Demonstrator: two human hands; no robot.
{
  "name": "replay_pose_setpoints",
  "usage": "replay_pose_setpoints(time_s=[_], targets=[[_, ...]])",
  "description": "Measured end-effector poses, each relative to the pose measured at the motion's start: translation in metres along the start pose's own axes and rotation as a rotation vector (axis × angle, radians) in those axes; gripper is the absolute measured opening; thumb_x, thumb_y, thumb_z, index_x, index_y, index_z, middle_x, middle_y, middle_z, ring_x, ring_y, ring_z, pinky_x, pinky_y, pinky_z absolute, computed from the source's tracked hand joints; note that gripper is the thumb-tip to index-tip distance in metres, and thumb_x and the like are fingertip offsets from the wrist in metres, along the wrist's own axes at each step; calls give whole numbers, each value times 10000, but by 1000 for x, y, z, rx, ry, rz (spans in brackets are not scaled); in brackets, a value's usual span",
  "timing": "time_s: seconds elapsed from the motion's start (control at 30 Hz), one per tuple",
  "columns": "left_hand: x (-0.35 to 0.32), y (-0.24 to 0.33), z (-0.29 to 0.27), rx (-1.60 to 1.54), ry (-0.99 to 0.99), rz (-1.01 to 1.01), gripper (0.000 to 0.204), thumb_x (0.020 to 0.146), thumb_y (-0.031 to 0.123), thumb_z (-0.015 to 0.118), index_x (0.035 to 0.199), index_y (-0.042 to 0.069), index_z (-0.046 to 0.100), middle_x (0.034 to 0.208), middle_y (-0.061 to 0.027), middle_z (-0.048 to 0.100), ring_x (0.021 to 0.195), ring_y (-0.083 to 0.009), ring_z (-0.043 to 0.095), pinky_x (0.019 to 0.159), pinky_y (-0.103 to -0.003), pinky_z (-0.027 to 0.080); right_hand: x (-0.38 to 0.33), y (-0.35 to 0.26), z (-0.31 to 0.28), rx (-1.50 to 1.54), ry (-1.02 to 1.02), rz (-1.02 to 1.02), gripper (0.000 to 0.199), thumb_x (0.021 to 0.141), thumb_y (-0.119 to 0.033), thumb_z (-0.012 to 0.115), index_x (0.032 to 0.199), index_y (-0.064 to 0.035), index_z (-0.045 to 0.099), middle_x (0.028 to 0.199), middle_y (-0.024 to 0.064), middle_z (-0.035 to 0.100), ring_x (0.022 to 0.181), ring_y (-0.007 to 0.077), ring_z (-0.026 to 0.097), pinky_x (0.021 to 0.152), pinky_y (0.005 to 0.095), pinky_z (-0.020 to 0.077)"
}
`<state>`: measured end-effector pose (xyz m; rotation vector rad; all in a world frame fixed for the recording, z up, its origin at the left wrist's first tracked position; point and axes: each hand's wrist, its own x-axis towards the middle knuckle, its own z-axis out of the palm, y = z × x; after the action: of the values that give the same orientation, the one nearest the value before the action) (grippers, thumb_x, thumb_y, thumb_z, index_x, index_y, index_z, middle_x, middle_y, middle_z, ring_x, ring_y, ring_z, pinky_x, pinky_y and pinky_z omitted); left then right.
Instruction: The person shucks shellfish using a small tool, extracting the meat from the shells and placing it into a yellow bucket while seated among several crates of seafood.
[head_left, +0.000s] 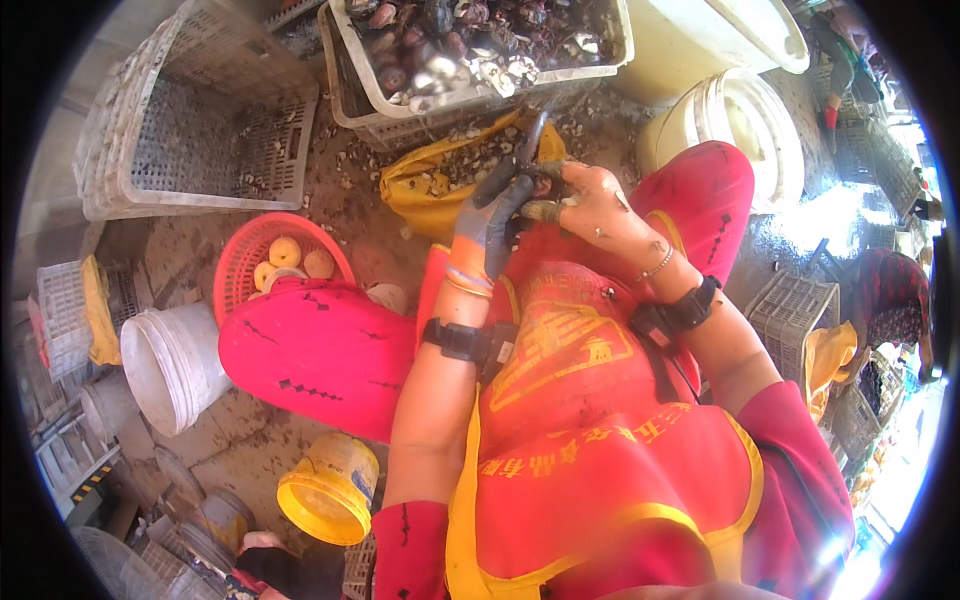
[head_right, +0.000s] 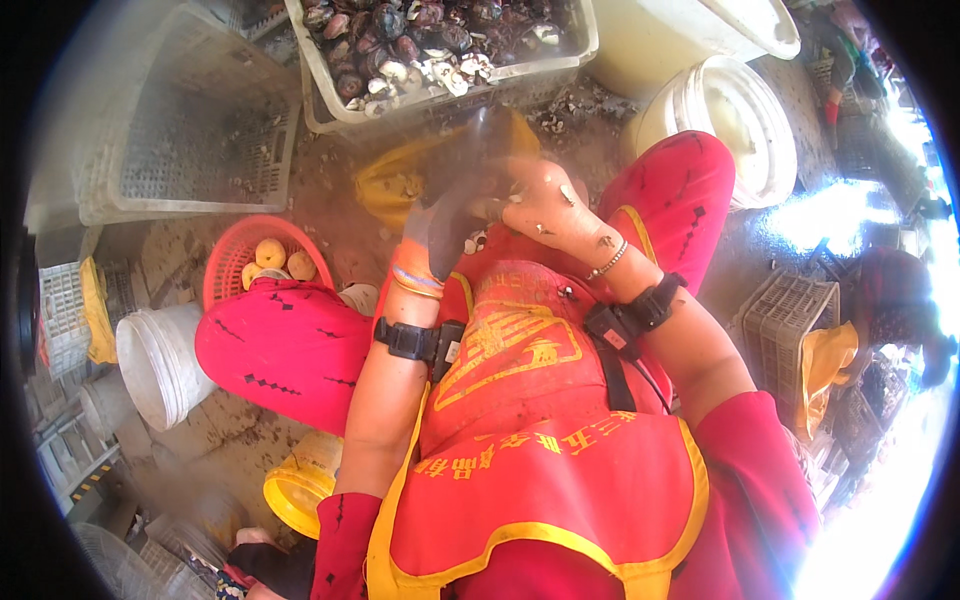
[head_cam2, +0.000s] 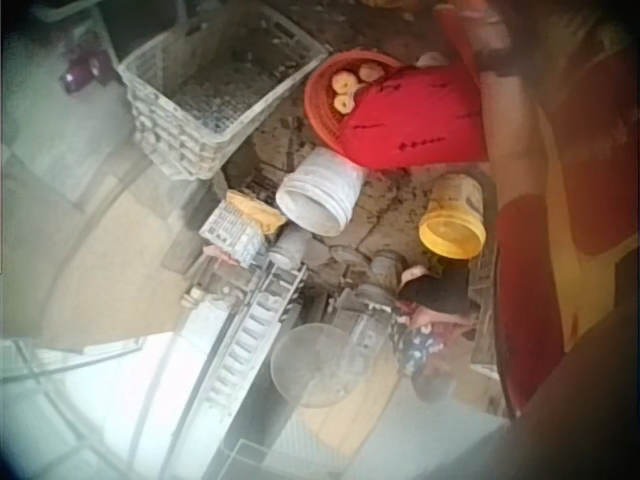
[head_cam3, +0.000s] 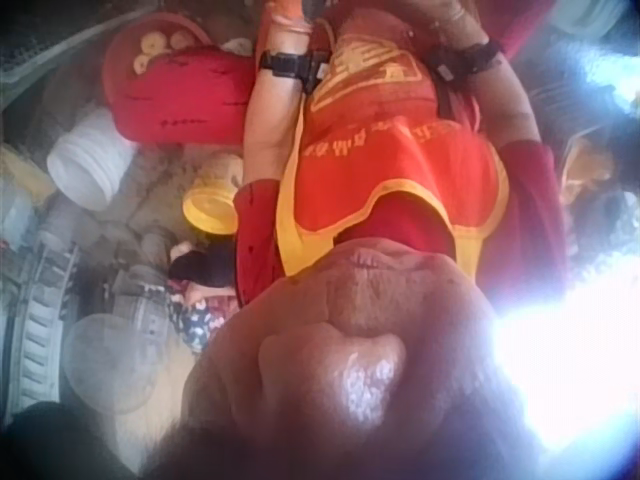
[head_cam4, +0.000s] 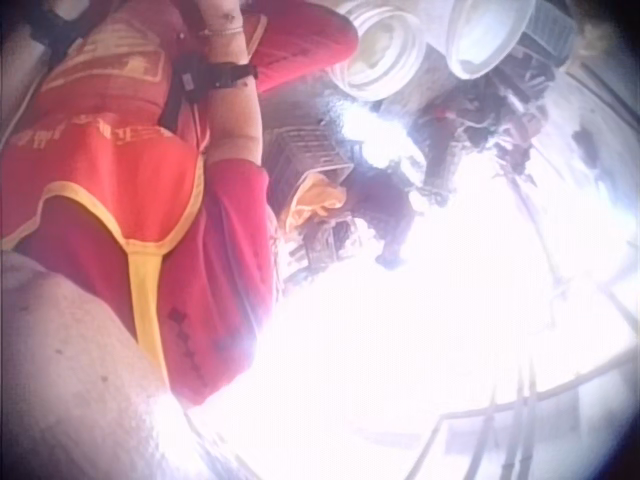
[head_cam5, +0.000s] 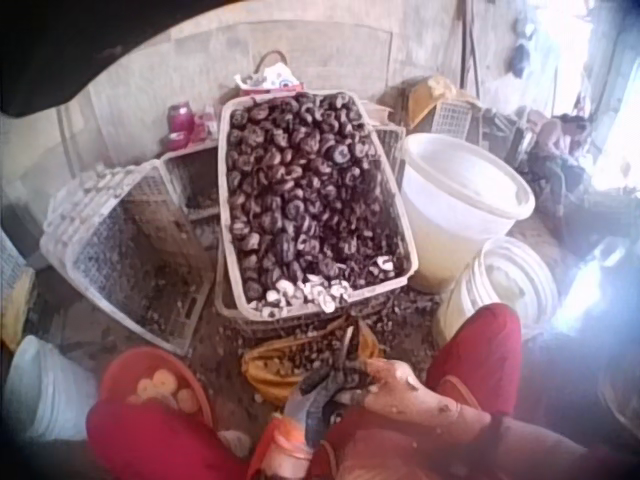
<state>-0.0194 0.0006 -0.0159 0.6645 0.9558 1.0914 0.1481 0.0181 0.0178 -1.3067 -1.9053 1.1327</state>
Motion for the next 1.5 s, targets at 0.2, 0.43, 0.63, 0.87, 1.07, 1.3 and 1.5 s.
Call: replay_pose_setpoints(time_s=[0.2, 0.43, 0.63, 0.87, 1.07, 1.3, 1.5], targets=[[5, 4, -17, 267, 117, 263, 197, 824, 110, 638, 1004, 31, 657, 982, -11, 645, 735, -80, 573, 615, -213, 459, -3, 14, -21, 178, -3, 160, 354, 793, -103, 663, 1116, 7, 568, 839, 22, 624, 636, 69, 542, 556, 207, 434], [0, 18, -11, 191, 154, 207, 145, 830, 57, 611, 961, 64, 674, 901, -42, 645, 859, -115, 575, 741, -237, 464, -5, -47, -34, 381, 51, 308, 375, 779, -98, 665, 1124, 9, 562, 824, 32, 614, 618, 78, 528, 545, 212, 425], [6, 7, -13, 319, 162, 382, 177, 833, 42, 605, 1002, 21, 654, 945, -41, 653, 798, -93, 572, 700, -221, 447, -5, -34, -28, 572, 135, 273, 392, 789, -78, 656, 1155, 3, 541, 958, 40, 617, 744, 88, 556, 617, 209, 449], [9, -14, -3, 375, 167, 484, 204, 823, 61, 624, 1024, 43, 655, 905, -32, 652, 803, -96, 585, 749, -218, 455, 8, -14, -26, -148, 326, -62, 396, 762, -68, 666, 1127, 1, 529, 913, 83, 617, 771, 166, 598, 662, 274, 481], [-8, 19, -7, 215, 93, -71, 234, 818, 94, 636, 1042, 27, 648, 927, -60, 663, 807, -99, 589, 743, -222, 463, -1, -17, -30, -665, 273, -194, 429, 704, -64, 695, 1099, -26, 532, 845, 107, 602, 764, 225, 612, 669, 312, 505], [-7, 12, -6, 187, 91, -13, 236, 815, 86, 633, 1035, 0, 645, 949, -79, 663, 810, -97, 588, 735, -203, 458, 1, 0, -23, -244, 306, -140, 400, 722, -56, 691, 1089, -5, 540, 838, 111, 600, 774, 221, 612, 669, 296, 502], [-21, 44, 4, 460, 125, -60, 217, 823, 99, 615, 1026, 33, 656, 902, -74, 665, 775, -104, 594, 686, -226, 465, 1, 2, -29, -495, 246, -222, 407, 738, -75, 697, 1113, -22, 551, 854, 104, 613, 766, 189, 599, 663, 288, 490]])
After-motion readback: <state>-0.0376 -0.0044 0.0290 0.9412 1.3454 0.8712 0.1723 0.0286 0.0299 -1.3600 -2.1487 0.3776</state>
